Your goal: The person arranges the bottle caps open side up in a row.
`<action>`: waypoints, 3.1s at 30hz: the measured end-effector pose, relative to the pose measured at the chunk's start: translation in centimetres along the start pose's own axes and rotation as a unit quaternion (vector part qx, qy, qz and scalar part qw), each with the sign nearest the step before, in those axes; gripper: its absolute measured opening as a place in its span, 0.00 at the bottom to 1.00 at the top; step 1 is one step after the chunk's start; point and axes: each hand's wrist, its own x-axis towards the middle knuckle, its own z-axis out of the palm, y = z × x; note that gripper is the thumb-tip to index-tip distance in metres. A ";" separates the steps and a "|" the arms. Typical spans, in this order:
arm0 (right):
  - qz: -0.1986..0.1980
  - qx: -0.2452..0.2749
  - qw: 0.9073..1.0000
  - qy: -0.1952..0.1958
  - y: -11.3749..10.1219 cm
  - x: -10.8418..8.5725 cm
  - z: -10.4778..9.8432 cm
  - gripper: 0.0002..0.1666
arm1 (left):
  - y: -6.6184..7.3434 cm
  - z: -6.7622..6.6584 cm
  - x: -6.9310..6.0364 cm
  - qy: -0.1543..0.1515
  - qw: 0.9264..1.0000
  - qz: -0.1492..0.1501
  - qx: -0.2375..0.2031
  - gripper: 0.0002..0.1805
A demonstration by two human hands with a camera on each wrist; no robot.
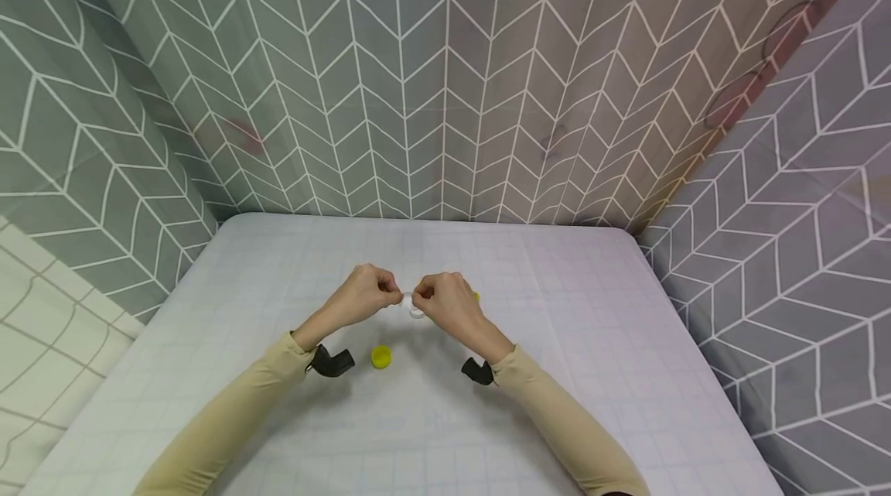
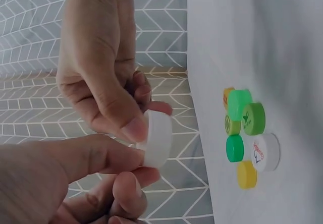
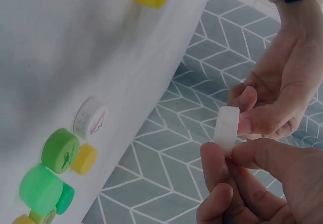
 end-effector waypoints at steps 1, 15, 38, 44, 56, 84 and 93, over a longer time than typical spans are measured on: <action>0.001 0.001 1.000 -0.004 -0.1 -0.1 0.0 0.06 | 0.0 -0.1 0.0 -0.008 1.000 -0.002 -0.001 0.09; 0.014 -0.027 0.994 -0.103 -0.3 -0.7 0.8 0.06 | -0.9 0.6 0.1 -0.136 0.989 -0.058 -0.010 0.06; 0.052 -0.004 0.970 -0.236 0.4 -1.5 2.4 0.07 | -2.3 2.9 -0.3 -0.246 0.967 -0.052 0.025 0.07; 0.053 -0.007 0.969 -0.240 0.5 -1.6 2.9 0.06 | -2.4 3.4 -0.3 -0.247 0.965 -0.076 0.038 0.08; 0.046 -0.009 0.972 -0.232 0.8 -1.7 3.6 0.07 | -2.8 3.8 -0.3 -0.250 0.962 -0.099 0.056 0.09; 0.031 -0.028 0.982 -0.183 1.2 -1.6 3.0 0.07 | -2.6 2.6 -0.1 -0.233 0.962 -0.077 0.122 0.08; 0.018 -0.059 0.987 -0.148 1.2 -1.3 2.0 0.04 | -2.6 2.2 0.3 -0.192 0.976 -0.053 0.088 0.08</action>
